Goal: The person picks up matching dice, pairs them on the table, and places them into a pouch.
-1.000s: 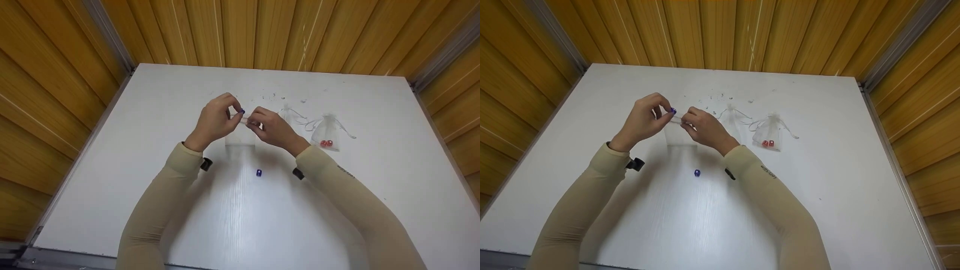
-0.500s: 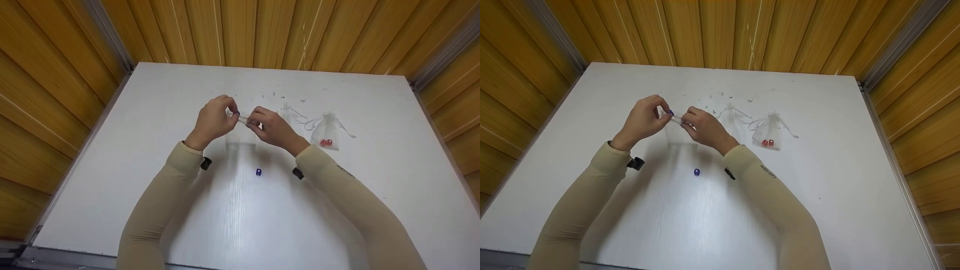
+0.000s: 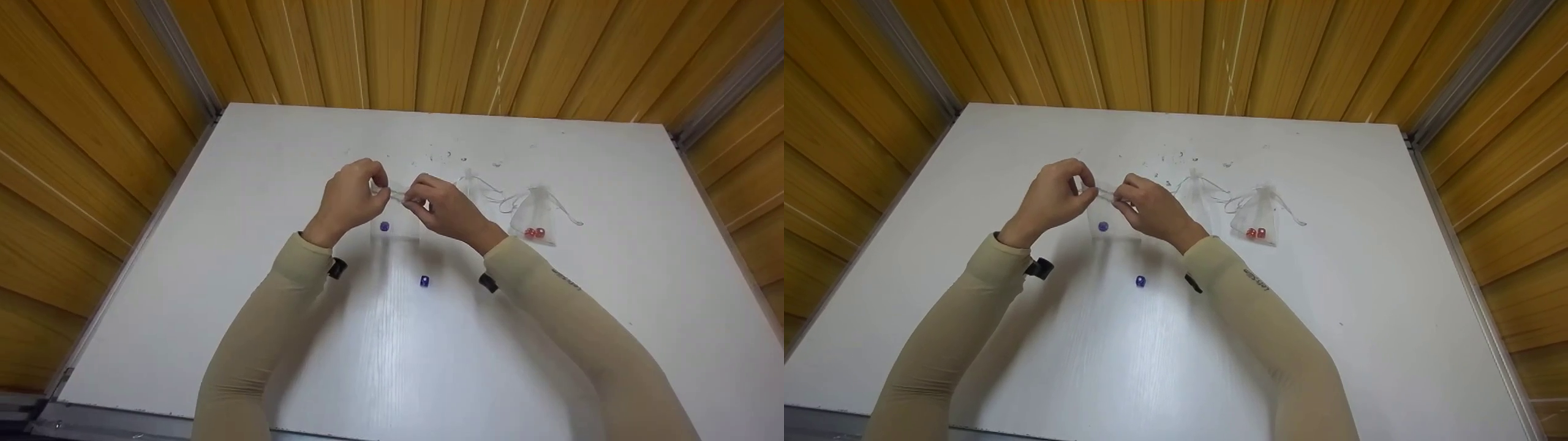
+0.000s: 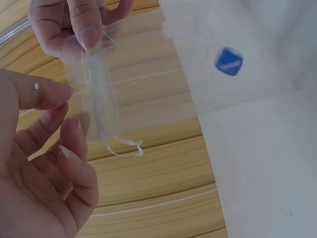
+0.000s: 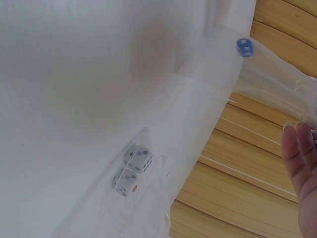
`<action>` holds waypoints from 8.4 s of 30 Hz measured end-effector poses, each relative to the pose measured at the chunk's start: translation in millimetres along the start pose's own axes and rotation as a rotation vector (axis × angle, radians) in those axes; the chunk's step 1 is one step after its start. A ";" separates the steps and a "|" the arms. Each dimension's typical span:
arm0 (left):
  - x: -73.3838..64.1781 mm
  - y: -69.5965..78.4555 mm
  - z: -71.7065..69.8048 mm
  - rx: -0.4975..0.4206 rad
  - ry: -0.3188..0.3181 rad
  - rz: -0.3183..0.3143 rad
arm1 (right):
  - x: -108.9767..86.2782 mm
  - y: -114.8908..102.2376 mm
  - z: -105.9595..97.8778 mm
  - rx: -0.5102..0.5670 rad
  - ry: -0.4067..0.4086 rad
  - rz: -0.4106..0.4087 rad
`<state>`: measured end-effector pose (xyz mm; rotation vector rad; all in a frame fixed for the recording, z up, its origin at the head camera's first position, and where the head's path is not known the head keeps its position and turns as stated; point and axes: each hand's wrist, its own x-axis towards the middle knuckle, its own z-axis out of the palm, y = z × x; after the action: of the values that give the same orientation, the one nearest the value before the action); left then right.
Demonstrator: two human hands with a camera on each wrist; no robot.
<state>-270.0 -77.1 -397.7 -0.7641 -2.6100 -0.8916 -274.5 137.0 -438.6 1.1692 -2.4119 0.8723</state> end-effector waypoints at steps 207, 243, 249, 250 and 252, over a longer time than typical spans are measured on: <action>-11.6 -68.8 -17.8 -0.358 -0.152 -0.269 | -7.0 19.7 -11.9 -0.022 -0.029 0.058; -13.3 -85.3 -29.5 -0.197 -0.145 -0.239 | -23.0 42.7 -23.2 -0.105 -0.060 0.134; -8.2 -83.3 -27.0 -0.187 -0.147 -0.221 | -24.7 43.2 -26.0 -0.123 -0.050 0.126; -7.2 -82.8 -26.5 -0.185 -0.141 -0.217 | -24.9 43.5 -26.5 -0.126 -0.042 0.123; -5.7 -81.6 -25.8 -0.178 -0.130 -0.214 | -25.8 44.1 -27.1 -0.131 -0.025 0.117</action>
<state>-309.0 -150.3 -419.6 -0.6102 -2.7938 -1.1853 -293.0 190.9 -448.3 1.0059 -2.5366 0.7246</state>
